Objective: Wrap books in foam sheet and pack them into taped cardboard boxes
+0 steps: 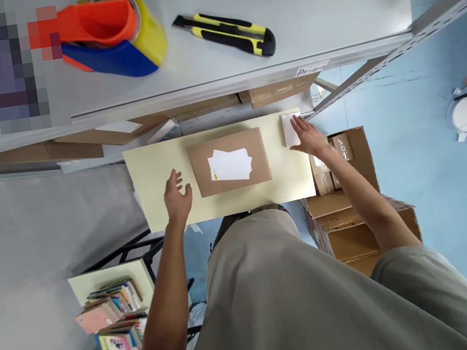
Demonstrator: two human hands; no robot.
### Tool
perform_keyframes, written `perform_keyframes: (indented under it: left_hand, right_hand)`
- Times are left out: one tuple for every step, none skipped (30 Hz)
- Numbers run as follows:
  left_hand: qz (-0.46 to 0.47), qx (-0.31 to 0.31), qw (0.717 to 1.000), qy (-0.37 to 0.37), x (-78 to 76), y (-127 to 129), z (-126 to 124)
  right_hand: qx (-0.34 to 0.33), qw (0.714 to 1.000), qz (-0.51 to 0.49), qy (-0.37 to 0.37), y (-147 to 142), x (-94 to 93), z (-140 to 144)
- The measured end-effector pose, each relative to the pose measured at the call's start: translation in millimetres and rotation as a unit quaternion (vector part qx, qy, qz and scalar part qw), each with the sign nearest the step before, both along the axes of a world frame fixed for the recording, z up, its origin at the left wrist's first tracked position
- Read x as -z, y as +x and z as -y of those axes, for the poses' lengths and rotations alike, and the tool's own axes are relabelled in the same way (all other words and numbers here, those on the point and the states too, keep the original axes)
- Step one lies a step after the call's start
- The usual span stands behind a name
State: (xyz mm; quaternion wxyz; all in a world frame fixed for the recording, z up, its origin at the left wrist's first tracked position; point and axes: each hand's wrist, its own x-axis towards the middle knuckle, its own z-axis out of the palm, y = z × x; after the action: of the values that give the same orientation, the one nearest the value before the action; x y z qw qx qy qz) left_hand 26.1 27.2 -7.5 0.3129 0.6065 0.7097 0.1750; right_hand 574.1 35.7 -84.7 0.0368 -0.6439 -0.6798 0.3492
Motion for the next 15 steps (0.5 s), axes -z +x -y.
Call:
perform_keyframes:
  left_hand:
    - [-0.010,0.009,1.000,0.019,-5.9,7,-6]
    - [-0.017,0.021,0.999,0.035,-11.7,17,-11]
    - [-0.021,0.036,0.998,0.049,-17.0,30,-16]
    - [-0.022,0.053,0.997,0.060,-21.5,44,-20]
    - [-0.019,0.070,0.995,0.069,-25.3,59,-24]
    - [-0.015,0.084,0.994,0.075,-28.1,75,-26]
    - [-0.010,0.096,0.992,0.077,-30.1,90,-28]
    - [-0.004,0.107,0.991,0.077,-31.3,104,-28]
    - [0.001,0.118,0.990,0.075,-31.9,117,-28]
    - [0.006,0.128,0.989,0.070,-31.9,129,-27]
    - [0.009,0.138,0.988,0.064,-31.5,139,-25]
    - [0.012,0.146,0.987,0.058,-30.9,148,-22]
    - [0.015,0.154,0.987,0.052,-30.1,156,-20]
    - [0.019,0.163,0.985,0.047,-29.3,162,-17]
    - [0.023,0.172,0.984,0.043,-28.6,168,-14]
  right_hand:
    - [-0.006,1.000,0.008,-0.005,5,6.6,-15]
    - [-0.014,1.000,0.016,-0.014,7,13.2,-29]
    - [-0.023,0.999,0.021,-0.021,7,19.4,-41]
    - [-0.034,0.999,0.023,-0.027,6,24.7,-52]
    - [-0.045,0.998,0.024,-0.031,4,29.1,-60]
    - [-0.055,0.998,0.026,-0.033,2,32.3,-67]
    - [-0.064,0.997,0.030,-0.038,-1,34.3,-72]
    - [-0.072,0.996,0.038,-0.046,-3,35.2,-75]
    - [-0.078,0.994,0.049,-0.055,-5,35.1,-76]
    - [-0.082,0.993,0.060,-0.062,-6,34.3,-77]
    - [-0.086,0.992,0.068,-0.067,-7,33.0,-77]
    - [-0.088,0.991,0.071,-0.068,-7,31.3,-76]
    - [-0.088,0.992,0.070,-0.065,-8,29.2,-75]
    - [-0.085,0.993,0.066,-0.058,-8,26.8,-73]
    - [-0.080,0.994,0.060,-0.048,-9,23.8,-70]
